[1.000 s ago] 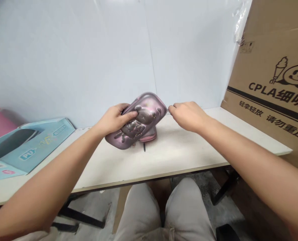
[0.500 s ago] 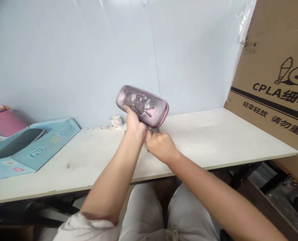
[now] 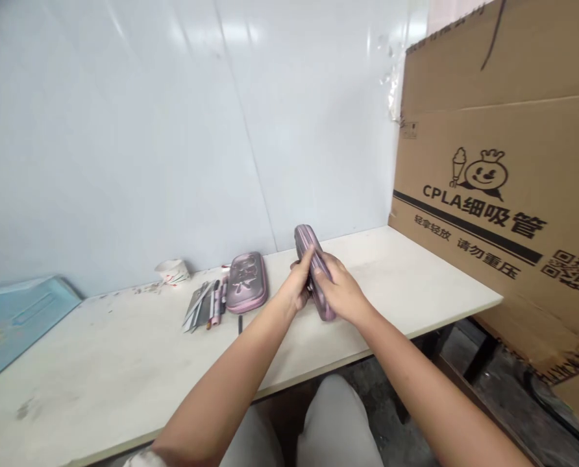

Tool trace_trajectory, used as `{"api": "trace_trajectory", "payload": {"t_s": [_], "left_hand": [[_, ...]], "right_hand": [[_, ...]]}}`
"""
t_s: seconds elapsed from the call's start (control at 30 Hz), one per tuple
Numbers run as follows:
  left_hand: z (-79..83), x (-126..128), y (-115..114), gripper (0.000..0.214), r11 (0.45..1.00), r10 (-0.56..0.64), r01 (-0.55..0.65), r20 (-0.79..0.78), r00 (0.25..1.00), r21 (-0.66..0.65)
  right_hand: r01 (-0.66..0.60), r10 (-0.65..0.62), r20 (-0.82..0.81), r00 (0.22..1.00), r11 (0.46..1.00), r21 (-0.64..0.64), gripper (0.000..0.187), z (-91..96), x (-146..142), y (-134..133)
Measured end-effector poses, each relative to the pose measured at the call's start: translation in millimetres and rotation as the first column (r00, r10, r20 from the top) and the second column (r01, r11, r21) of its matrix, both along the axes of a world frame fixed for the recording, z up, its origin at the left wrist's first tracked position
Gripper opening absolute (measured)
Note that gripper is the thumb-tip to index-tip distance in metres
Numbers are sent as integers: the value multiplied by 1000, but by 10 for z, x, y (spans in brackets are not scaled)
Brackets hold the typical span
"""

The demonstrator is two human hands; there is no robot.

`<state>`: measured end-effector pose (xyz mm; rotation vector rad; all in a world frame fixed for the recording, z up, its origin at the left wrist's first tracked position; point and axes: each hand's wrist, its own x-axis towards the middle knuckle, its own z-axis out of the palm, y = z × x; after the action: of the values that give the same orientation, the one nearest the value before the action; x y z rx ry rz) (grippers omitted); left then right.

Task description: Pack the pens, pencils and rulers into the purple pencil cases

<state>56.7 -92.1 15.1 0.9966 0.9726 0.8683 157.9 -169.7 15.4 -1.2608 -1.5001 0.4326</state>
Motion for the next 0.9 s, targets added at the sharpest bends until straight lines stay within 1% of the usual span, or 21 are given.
{"api": "trace_trajectory", "payload": {"t_s": [0.03,0.1,0.17,0.2,0.27,0.33,0.37,0.4,0.47,0.5,0.53,0.57,0.6,0.63,0.67,0.7,0.77,0.8,0.83,0.9], "left_hand": [[-15,101,-42,84,999,-23,25,-61,998,28],[-37,253,-85,92,995,-74,81,-112,991,60],[-57,346,-75,91,993,-98,107,-155,983,55],[-66,373,-53,86,992,-105,114,-170,980,45],[-79,389,19,72,991,-126,131,-160,979,22],[-80,352,123,54,987,-160,162,-116,980,6],[-78,318,182,49,985,-167,171,-124,978,20],[-76,279,240,48,985,-152,164,-176,973,56],[-86,207,334,58,976,-23,96,-341,940,198],[-105,188,357,66,949,61,83,-433,899,304],[-136,188,360,73,905,132,114,-524,842,411],[-179,209,343,77,849,169,197,-606,777,489],[-232,254,309,79,773,198,331,-702,684,541],[-292,320,264,83,711,175,482,-793,584,512],[-352,403,217,86,664,114,597,-851,513,449],[-406,496,174,86,639,86,650,-878,471,411],[-475,688,127,83,626,57,684,-897,439,374],[-482,776,126,79,631,43,686,-900,434,361],[-466,854,138,75,642,38,673,-892,450,367],[-362,982,194,66,664,31,625,-850,526,411]], "right_hand": [[8,-8,-4,1000,1000,5,57,-49,48,12],[-20,17,-68,998,999,-37,57,-177,194,23],[-52,38,-145,989,994,-93,56,-316,390,24],[-39,18,-169,985,992,-119,56,-382,496,25],[56,-91,-194,977,982,-179,57,-501,701,32],[155,-216,-237,947,955,-252,58,-602,881,40],[171,-250,-273,929,944,-284,58,-645,958,43],[162,-260,-313,914,938,-305,57,-682,1027,43],[117,-242,-376,894,938,-325,55,-744,1138,35],[102,-234,-392,890,939,-329,54,-769,1177,27],[96,-232,-397,888,938,-334,54,-791,1203,18],[98,-237,-396,887,935,-340,55,-812,1214,6],[102,-243,-391,888,932,-347,56,-833,1209,-7],[106,-247,-386,889,930,-351,59,-855,1189,-19],[104,-244,-383,891,931,-350,64,-877,1156,-31],[99,-235,-382,894,934,-344,69,-901,1116,-39],[105,-230,-383,895,942,-320,75,-939,1038,-43],[117,-235,-385,892,945,-306,75,-943,1015,-37],[139,-250,-383,889,946,-294,74,-928,1010,-28],[200,-294,-360,886,940,-276,72,-811,1058,-3]]}}
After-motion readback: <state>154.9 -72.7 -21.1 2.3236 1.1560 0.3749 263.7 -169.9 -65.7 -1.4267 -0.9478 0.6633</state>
